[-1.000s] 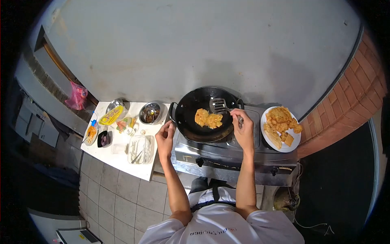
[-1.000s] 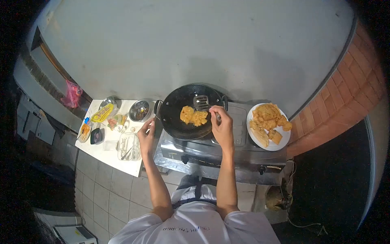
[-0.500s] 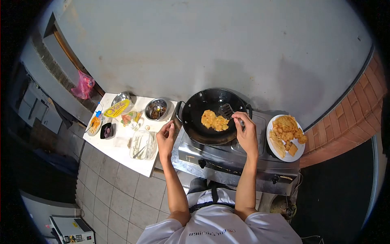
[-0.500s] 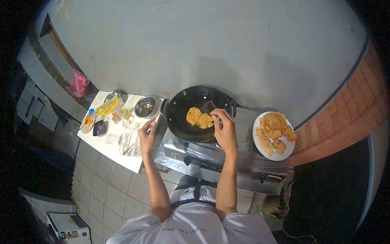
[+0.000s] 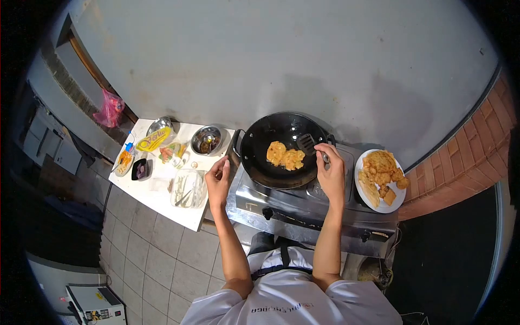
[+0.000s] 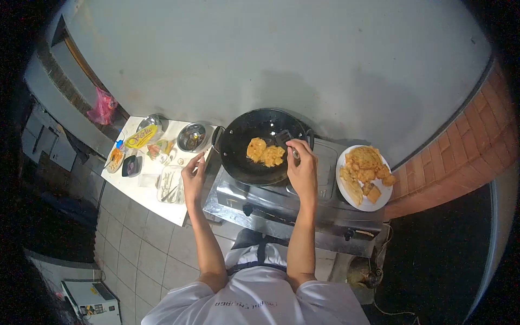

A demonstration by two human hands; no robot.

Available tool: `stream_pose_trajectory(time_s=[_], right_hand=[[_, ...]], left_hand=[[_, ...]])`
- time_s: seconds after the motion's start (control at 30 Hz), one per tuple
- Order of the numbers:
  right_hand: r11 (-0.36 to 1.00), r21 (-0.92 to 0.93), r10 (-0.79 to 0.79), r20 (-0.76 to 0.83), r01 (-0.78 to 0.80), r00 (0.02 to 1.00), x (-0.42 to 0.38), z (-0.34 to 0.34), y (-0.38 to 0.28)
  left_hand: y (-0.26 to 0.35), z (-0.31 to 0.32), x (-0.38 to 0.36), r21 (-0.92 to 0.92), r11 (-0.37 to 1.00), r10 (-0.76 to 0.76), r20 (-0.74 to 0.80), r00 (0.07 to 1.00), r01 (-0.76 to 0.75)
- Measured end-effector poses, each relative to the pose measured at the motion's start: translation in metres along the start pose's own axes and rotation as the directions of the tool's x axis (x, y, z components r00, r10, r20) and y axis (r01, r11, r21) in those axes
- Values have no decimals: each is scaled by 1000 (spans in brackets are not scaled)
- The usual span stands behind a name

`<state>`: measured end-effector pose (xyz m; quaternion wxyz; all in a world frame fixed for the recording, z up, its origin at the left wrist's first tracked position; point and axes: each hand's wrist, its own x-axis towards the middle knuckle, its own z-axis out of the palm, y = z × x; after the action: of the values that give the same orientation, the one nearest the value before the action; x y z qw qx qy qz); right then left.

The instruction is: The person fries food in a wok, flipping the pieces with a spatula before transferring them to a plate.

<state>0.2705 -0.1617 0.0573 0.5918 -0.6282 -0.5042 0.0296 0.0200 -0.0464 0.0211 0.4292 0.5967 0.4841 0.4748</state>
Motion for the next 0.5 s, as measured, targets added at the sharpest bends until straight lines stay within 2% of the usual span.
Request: stream_pose_trajectory(time_s=[0.13, 0.2, 0.33, 0.43, 0.5], right_hand=[[993, -74, -99, -57, 95, 993, -3, 9, 16], [997, 5, 81, -94, -81, 992, -5, 14, 17], [993, -22, 114, -115, -117, 987, -8, 23, 20], [996, -85, -7, -110, -2, 994, -10, 31, 29], [997, -80, -21, -116, 12, 993, -11, 36, 34]], left_hand=[[2, 1, -3, -18, 1000, -25, 0, 1000, 25], [5, 1, -5, -7, 999, 36, -24, 999, -36], [4, 0, -7, -13, 999, 47, -47, 998, -48], [1, -3, -7, 37, 999, 37, -30, 999, -36], [-1, -3, -7, -10, 999, 49, -41, 998, -49]])
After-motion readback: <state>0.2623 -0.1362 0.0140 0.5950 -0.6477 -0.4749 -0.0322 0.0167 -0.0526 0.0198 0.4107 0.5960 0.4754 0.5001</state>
